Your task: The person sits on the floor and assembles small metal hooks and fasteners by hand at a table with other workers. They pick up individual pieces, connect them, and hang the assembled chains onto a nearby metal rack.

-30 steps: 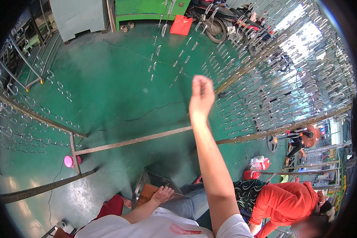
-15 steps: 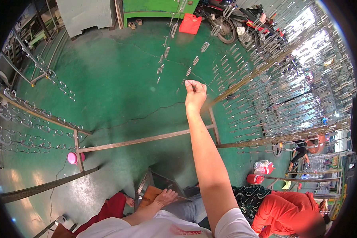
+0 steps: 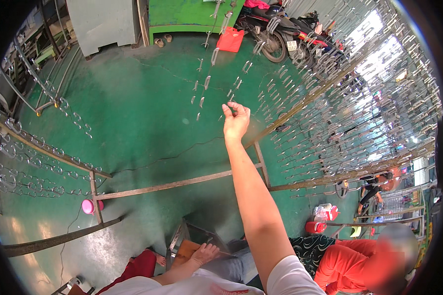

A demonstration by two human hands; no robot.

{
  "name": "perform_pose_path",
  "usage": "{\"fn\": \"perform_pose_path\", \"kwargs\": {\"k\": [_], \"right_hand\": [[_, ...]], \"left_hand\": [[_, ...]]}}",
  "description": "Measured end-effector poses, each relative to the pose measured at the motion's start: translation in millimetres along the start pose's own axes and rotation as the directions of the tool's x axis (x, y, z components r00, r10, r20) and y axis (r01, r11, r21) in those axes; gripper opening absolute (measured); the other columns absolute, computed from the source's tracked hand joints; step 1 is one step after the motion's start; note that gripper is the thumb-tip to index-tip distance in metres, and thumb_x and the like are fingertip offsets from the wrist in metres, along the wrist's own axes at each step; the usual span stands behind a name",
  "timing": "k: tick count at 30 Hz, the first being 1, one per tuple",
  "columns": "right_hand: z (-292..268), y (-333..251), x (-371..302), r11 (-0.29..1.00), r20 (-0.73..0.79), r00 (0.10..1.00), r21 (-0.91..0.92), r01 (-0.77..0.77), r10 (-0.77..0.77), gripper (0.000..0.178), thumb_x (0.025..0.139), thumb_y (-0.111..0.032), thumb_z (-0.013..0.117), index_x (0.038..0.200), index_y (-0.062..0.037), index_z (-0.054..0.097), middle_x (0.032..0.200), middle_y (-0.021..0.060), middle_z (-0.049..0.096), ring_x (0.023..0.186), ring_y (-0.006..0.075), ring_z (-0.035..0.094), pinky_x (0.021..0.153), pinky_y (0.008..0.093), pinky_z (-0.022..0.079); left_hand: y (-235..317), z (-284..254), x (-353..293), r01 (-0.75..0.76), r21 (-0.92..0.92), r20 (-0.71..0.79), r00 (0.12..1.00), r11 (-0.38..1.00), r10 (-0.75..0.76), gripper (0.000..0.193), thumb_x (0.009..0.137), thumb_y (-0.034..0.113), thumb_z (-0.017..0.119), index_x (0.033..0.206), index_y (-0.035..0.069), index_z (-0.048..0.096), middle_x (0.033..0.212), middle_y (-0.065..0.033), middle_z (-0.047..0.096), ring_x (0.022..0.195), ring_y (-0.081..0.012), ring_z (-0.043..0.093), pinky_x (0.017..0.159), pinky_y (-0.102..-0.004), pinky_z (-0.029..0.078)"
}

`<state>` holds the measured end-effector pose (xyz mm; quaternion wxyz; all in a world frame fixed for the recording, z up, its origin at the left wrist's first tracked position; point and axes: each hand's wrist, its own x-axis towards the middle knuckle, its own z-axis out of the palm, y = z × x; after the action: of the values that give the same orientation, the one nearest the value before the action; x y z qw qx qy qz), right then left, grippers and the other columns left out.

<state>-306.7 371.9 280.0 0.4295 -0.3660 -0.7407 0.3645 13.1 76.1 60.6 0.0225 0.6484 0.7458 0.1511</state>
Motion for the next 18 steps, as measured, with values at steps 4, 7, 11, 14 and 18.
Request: {"fn": "perform_pose_path", "kwargs": {"k": [4, 7, 11, 14, 18], "right_hand": [[2, -5, -4, 1.000, -0.009, 1.000, 0.017, -0.005, 0.005, 0.013, 0.073, -0.014, 0.077, 0.085, -0.0097, 0.071, 0.086, 0.0017, 0.054, 0.063, 0.0125, 0.048, 0.060, 0.0280, 0.045], [1, -5, -8, 0.999, -0.020, 1.000, 0.034, -0.014, 0.014, 0.014, 0.073, -0.013, 0.077, 0.085, -0.0095, 0.071, 0.085, 0.0017, 0.054, 0.063, 0.0122, 0.048, 0.060, 0.0277, 0.045], [-7, -1, -16, 0.996, -0.013, 0.999, 0.085, 0.040, -0.039, 0.012, 0.074, -0.014, 0.075, 0.084, -0.0108, 0.070, 0.085, 0.0020, 0.054, 0.063, 0.0145, 0.051, 0.061, 0.0320, 0.045], [-16, 1, -20, 0.988, -0.004, 0.996, 0.131, 0.085, -0.085, 0.012, 0.074, -0.013, 0.075, 0.085, -0.0096, 0.070, 0.085, 0.0036, 0.054, 0.065, 0.0152, 0.051, 0.061, 0.0313, 0.044], [-28, -1, -23, 0.974, -0.007, 0.990, 0.181, 0.138, -0.139, 0.012, 0.074, -0.012, 0.075, 0.085, -0.0090, 0.070, 0.085, 0.0049, 0.054, 0.069, 0.0170, 0.052, 0.062, 0.0308, 0.045]], "left_hand": [[-1, -1, -1, -0.006, 0.004, 0.024, 1.000, 1.000, 0.006, 0.028, 0.085, 0.045, 0.053, 0.085, 0.018, 0.052, 0.077, 0.0015, 0.048, 0.076, -0.0139, 0.050, 0.066, -0.0307, 0.036], [-1, -1, 0, -0.015, -0.006, 0.041, 0.999, 1.000, 0.015, 0.028, 0.085, 0.046, 0.053, 0.086, 0.017, 0.052, 0.078, 0.0011, 0.048, 0.077, -0.0143, 0.050, 0.066, -0.0310, 0.036], [0, -1, -1, -0.006, -0.013, 0.000, 1.000, 1.000, 0.006, 0.029, 0.085, 0.046, 0.053, 0.087, 0.017, 0.051, 0.079, 0.0007, 0.048, 0.078, -0.0147, 0.050, 0.068, -0.0316, 0.036], [1, -1, -1, -0.007, 0.002, 0.008, 1.000, 1.000, 0.007, 0.028, 0.085, 0.045, 0.053, 0.088, 0.017, 0.051, 0.080, 0.0009, 0.048, 0.079, -0.0147, 0.050, 0.069, -0.0323, 0.036], [0, -1, -1, -0.010, 0.014, 0.012, 1.000, 1.000, 0.009, 0.028, 0.085, 0.045, 0.053, 0.091, 0.018, 0.052, 0.083, 0.0017, 0.050, 0.081, -0.0145, 0.050, 0.070, -0.0327, 0.037]]}}
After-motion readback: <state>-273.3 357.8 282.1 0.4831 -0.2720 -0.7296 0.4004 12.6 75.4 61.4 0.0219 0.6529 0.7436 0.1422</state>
